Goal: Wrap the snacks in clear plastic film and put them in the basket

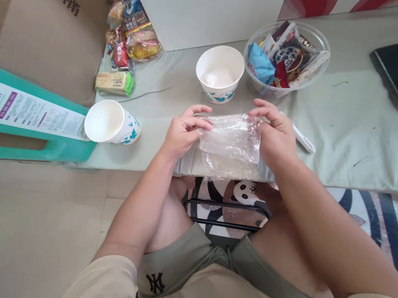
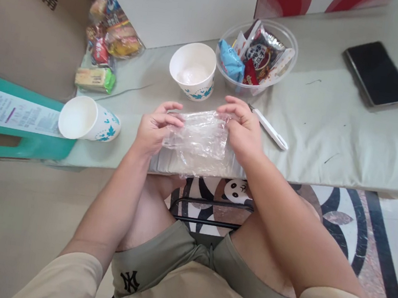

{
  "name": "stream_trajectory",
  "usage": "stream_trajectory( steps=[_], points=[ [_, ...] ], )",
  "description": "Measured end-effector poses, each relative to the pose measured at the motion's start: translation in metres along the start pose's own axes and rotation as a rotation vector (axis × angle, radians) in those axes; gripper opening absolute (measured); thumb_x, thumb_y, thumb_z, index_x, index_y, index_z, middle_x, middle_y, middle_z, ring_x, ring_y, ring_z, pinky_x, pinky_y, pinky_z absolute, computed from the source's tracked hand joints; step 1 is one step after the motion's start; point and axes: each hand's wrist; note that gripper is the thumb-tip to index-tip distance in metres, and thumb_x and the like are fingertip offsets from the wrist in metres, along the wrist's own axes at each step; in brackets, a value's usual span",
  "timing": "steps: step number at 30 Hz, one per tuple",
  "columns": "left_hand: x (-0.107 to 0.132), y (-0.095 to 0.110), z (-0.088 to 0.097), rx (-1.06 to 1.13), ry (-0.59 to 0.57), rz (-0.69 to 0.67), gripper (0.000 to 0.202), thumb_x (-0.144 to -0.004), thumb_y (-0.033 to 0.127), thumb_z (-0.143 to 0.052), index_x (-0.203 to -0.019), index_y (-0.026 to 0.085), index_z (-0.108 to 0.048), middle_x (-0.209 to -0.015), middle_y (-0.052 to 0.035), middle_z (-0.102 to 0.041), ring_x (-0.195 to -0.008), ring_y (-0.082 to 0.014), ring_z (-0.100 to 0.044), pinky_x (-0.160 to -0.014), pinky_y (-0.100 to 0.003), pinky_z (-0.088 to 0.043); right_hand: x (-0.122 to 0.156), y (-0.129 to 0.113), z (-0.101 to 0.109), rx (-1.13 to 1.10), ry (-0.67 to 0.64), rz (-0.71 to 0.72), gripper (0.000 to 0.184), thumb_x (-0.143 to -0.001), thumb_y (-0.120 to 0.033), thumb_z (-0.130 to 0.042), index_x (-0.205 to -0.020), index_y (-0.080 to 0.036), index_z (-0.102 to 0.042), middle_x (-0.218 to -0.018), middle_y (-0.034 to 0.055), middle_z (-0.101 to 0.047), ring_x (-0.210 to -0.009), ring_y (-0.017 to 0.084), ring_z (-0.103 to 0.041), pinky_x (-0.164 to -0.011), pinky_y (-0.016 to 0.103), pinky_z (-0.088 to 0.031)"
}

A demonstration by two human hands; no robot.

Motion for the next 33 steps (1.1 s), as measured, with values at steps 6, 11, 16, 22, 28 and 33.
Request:
stream_trajectory(
  steps=[6,11,16,22,28,33],
  points=[
    [0.001,-0.001,0.001,-0.107,-0.011,-0.045,0.011,-0.071,0.02,-0.072,-0.075,0.025,-0.082,-0.124,-0.0066,-0.066,-0.103,-0.0216,-0.07,-0.096,-0.041,-0.059,-0.004,0.013,0.003,-0.071,-0.11,-0.184,0.062,-0.082,-0.056,-0.072,-0.136,-0.036,-0.051,-0.116,0.0054,-0.066,-0.083,0.019,-0.069,-0.068,0.035,-0.059],
    [0.0,0.003,-0.003,0.18,0.068,0.053,0.017,-0.078,0.029,-0.071,-0.094,0.026,-0.074,-0.139,-0.0041,-0.061,-0.126,-0.0283,-0.067,-0.099,-0.042,-0.058,0.005,0.007,-0.002,0.012,-0.157,-0.136,0.079,-0.074,-0.028,-0.08,-0.145,-0.035,-0.044,-0.098,0.002,-0.07,-0.078,0.019,-0.066,-0.071,0.037,-0.059],
    [0.0,0.008,-0.01,0.321,-0.025,0.35,0.063,-0.071,0.044,-0.086,-0.126,0.03,-0.057,-0.127,-0.0066,-0.071,-0.11,-0.0253,-0.075,-0.087,-0.036,-0.062,0.006,-0.004,-0.004,-0.012,-0.103,-0.104,0.074,-0.077,-0.026,-0.078,-0.143,-0.034,-0.045,-0.099,0.0006,-0.071,-0.083,0.018,-0.068,-0.075,0.035,-0.058],
    [0.0,0.01,-0.017,0.274,0.011,0.4,0.031,-0.067,0.025,-0.083,-0.091,0.018,-0.065,-0.089,-0.0014,-0.075,-0.077,-0.0135,-0.074,-0.072,-0.024,-0.059,0.006,-0.003,-0.002,-0.139,-0.184,-0.191,0.044,-0.071,-0.035,-0.084,-0.11,-0.028,-0.063,-0.098,0.0014,-0.072,-0.084,0.017,-0.069,-0.075,0.034,-0.058],
    [0.002,0.016,-0.014,0.213,-0.151,0.505,0.041,-0.073,0.027,-0.079,-0.111,0.024,-0.063,-0.086,0.0007,-0.075,-0.068,-0.0149,-0.074,-0.058,-0.024,-0.058,0.01,-0.008,-0.004,0.011,-0.26,-0.192,0.014,-0.083,-0.029,-0.073,-0.081,-0.023,-0.06,-0.07,-0.0006,-0.066,-0.06,0.013,-0.06,-0.059,0.029,-0.049],
    [0.002,0.016,-0.009,0.106,-0.143,0.513,0.041,-0.076,0.03,-0.076,-0.114,0.024,-0.06,-0.062,0.007,-0.064,-0.044,-0.012,-0.063,-0.038,-0.017,-0.041,0.009,-0.01,-0.002,0.084,-0.314,-0.205,0.013,-0.088,-0.029,-0.066,-0.093,-0.026,-0.055,-0.049,-0.0076,-0.052,-0.043,0.016,-0.055,-0.044,0.027,-0.038]
  ],
)
Point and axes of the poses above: each hand's wrist, its own x-axis away from the middle knuckle, its own z-axis out of the back of the hand, y = z × x
